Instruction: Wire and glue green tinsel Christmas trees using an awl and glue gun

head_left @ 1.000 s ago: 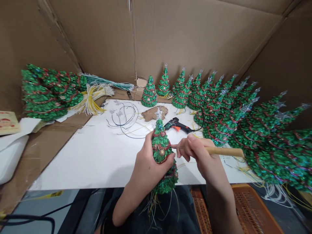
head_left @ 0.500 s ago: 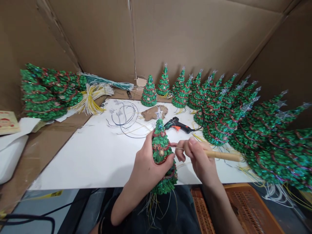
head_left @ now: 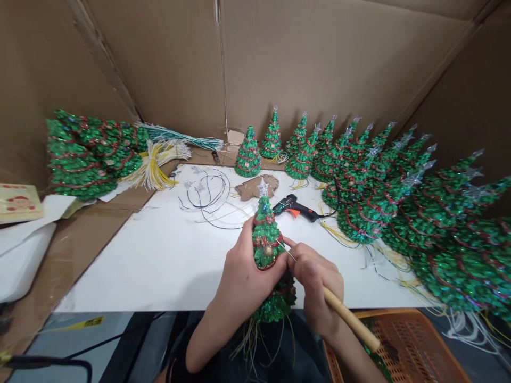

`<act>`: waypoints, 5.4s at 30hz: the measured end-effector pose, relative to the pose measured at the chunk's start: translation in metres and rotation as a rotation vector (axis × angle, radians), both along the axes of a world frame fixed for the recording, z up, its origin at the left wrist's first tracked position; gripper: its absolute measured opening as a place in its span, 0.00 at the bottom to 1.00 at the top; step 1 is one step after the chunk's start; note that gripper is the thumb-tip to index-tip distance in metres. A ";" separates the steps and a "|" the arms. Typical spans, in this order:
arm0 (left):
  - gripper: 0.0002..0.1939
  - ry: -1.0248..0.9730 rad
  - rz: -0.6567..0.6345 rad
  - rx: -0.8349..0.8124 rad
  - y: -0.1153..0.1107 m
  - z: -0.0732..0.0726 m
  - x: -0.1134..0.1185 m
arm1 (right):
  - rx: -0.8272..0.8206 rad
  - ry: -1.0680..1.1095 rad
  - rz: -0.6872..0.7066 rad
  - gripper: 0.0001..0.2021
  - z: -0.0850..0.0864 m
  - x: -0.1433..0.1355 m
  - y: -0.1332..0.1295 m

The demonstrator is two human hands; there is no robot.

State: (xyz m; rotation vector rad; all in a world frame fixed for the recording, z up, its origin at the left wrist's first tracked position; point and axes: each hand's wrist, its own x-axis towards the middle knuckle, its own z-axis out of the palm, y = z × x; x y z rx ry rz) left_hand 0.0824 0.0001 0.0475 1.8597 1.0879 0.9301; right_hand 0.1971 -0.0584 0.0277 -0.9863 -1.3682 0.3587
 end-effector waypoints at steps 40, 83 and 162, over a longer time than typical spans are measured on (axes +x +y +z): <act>0.33 -0.013 -0.002 -0.125 -0.005 0.001 0.001 | -0.213 -0.377 0.008 0.17 0.043 0.011 -0.012; 0.29 -0.028 0.006 -0.090 -0.002 0.001 -0.003 | -0.338 -0.304 0.199 0.19 0.052 0.022 -0.001; 0.26 0.011 0.018 -0.136 0.002 0.003 -0.006 | 0.054 -0.818 -0.269 0.15 0.006 -0.004 -0.006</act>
